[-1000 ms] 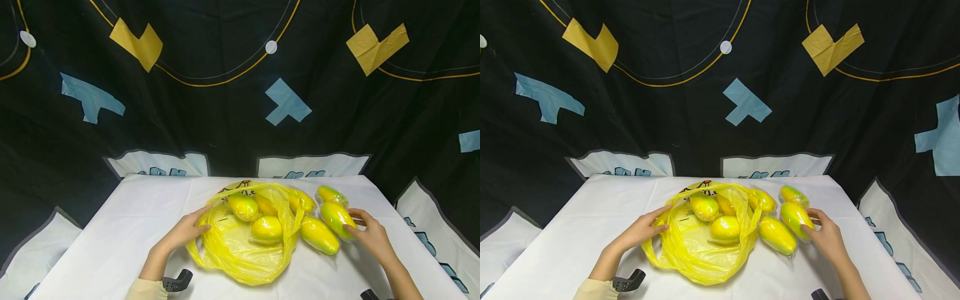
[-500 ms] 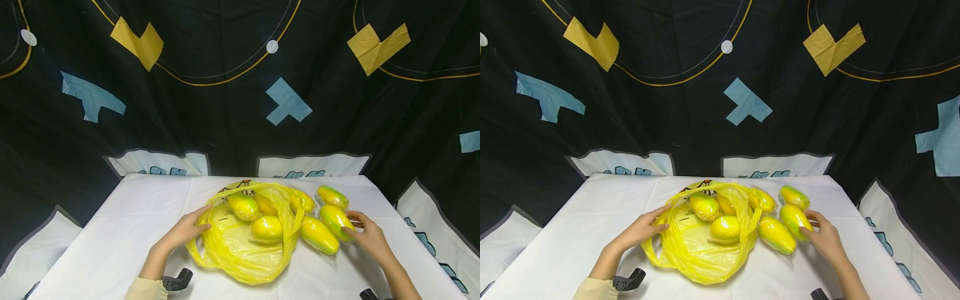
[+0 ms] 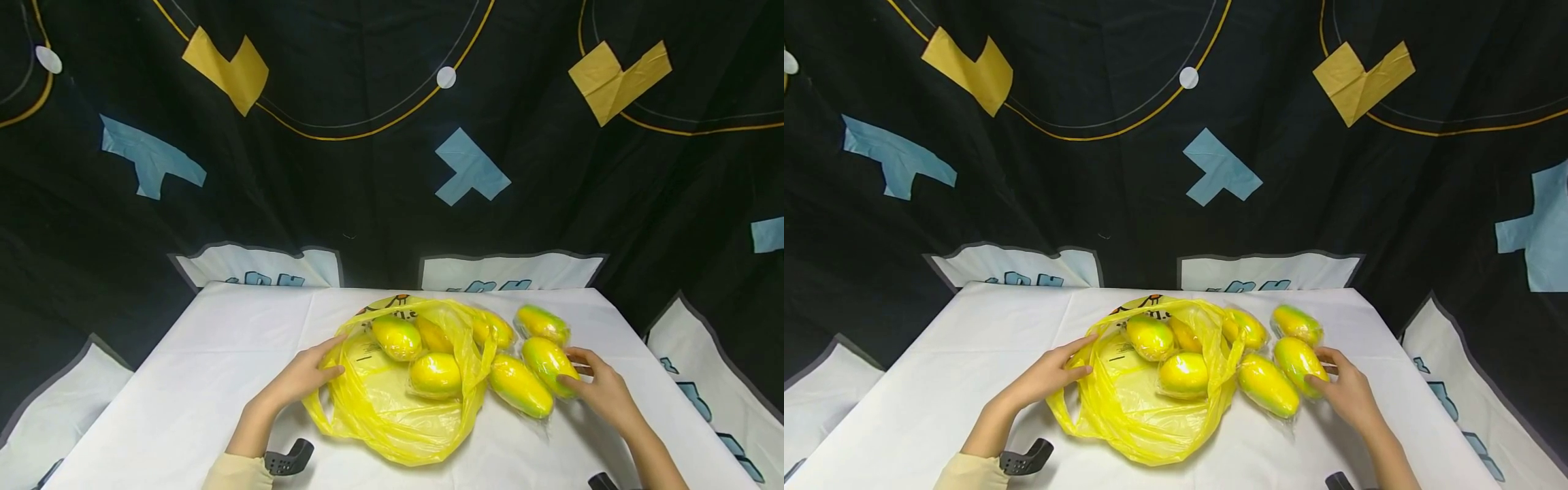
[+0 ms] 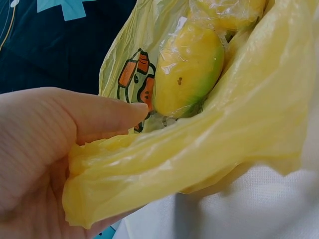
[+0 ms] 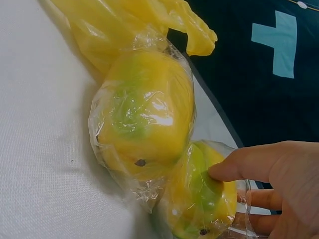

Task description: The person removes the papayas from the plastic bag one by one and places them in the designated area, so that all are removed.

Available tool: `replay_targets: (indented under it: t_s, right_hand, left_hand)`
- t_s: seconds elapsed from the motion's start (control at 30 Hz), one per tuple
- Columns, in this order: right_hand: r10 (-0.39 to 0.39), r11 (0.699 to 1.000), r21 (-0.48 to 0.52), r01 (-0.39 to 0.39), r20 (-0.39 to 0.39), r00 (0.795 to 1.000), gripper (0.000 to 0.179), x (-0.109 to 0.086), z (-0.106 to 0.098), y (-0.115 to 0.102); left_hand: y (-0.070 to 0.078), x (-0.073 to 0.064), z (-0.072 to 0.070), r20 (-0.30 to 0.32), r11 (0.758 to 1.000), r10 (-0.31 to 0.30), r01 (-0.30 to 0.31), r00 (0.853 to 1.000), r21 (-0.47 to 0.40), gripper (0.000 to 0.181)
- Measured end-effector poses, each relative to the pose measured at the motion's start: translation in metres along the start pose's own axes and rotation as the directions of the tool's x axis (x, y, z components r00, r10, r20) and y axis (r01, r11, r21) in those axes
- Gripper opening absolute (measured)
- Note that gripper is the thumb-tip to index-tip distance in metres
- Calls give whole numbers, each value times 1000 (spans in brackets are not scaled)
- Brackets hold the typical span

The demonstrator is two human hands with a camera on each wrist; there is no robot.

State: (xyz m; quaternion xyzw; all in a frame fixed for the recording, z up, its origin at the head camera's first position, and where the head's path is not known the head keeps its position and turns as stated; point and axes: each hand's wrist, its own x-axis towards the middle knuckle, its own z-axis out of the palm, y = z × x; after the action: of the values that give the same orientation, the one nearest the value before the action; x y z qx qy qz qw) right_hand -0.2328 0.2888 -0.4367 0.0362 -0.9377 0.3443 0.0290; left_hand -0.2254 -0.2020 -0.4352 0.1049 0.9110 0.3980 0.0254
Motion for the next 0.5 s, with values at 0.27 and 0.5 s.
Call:
replay_targets:
  t_s: [0.27, 0.5]
  right_hand:
    - [-35, 999, -17, 35, -16, 999, 63, 0, 1, 1]
    - [-13, 1000, -13, 13, 8, 1000, 65, 0, 1, 1]
  left_hand:
    - [0, 0, 0, -2, 1000, 8, -8, 1000, -5, 56]
    - [-1, 0, 1, -2, 1000, 7, -7, 1000, -1, 57]
